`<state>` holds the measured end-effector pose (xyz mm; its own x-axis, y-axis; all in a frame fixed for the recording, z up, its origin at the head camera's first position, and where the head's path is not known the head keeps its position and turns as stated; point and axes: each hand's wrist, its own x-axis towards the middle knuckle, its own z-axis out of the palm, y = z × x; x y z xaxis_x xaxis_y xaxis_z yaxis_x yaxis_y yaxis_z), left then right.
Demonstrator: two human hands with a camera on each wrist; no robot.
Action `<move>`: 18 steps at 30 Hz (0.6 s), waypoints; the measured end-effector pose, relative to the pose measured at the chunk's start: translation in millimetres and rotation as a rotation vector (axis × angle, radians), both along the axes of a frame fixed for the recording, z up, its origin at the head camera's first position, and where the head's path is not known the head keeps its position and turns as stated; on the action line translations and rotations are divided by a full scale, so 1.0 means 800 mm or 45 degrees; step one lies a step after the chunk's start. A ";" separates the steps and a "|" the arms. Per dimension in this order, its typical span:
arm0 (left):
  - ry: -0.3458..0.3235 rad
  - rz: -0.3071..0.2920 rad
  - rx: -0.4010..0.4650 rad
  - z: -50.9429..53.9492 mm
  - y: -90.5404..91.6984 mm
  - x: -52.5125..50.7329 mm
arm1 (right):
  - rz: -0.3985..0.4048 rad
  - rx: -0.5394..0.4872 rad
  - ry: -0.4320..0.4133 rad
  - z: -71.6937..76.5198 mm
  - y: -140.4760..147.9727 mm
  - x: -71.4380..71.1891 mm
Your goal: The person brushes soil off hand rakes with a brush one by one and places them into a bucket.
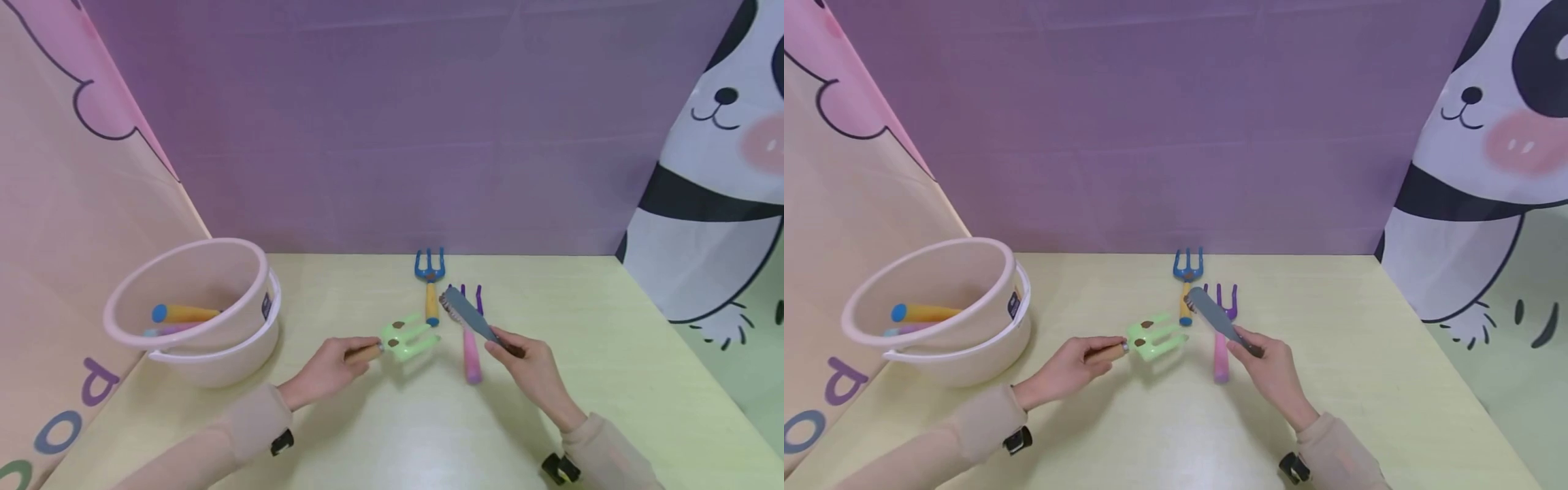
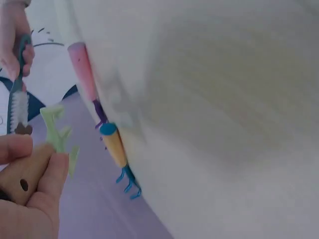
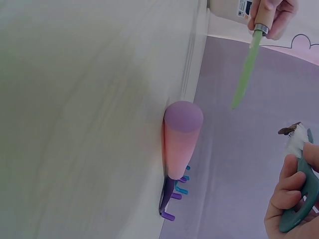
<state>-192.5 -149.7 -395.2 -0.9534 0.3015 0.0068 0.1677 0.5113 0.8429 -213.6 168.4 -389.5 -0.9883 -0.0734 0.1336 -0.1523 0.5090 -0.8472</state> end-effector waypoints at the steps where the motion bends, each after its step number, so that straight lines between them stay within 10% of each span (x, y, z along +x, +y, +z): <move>1: 0.011 -0.006 -0.013 0.001 -0.002 -0.001 | 0.004 0.003 0.006 0.000 0.000 0.000; 11: 0.040 -0.007 -0.028 0.006 -0.008 0.000 | 0.054 0.086 0.180 -0.005 -0.010 0.004; 18: 0.033 -0.136 -0.013 0.011 0.002 0.002 | 0.201 0.298 0.571 -0.009 -0.031 0.002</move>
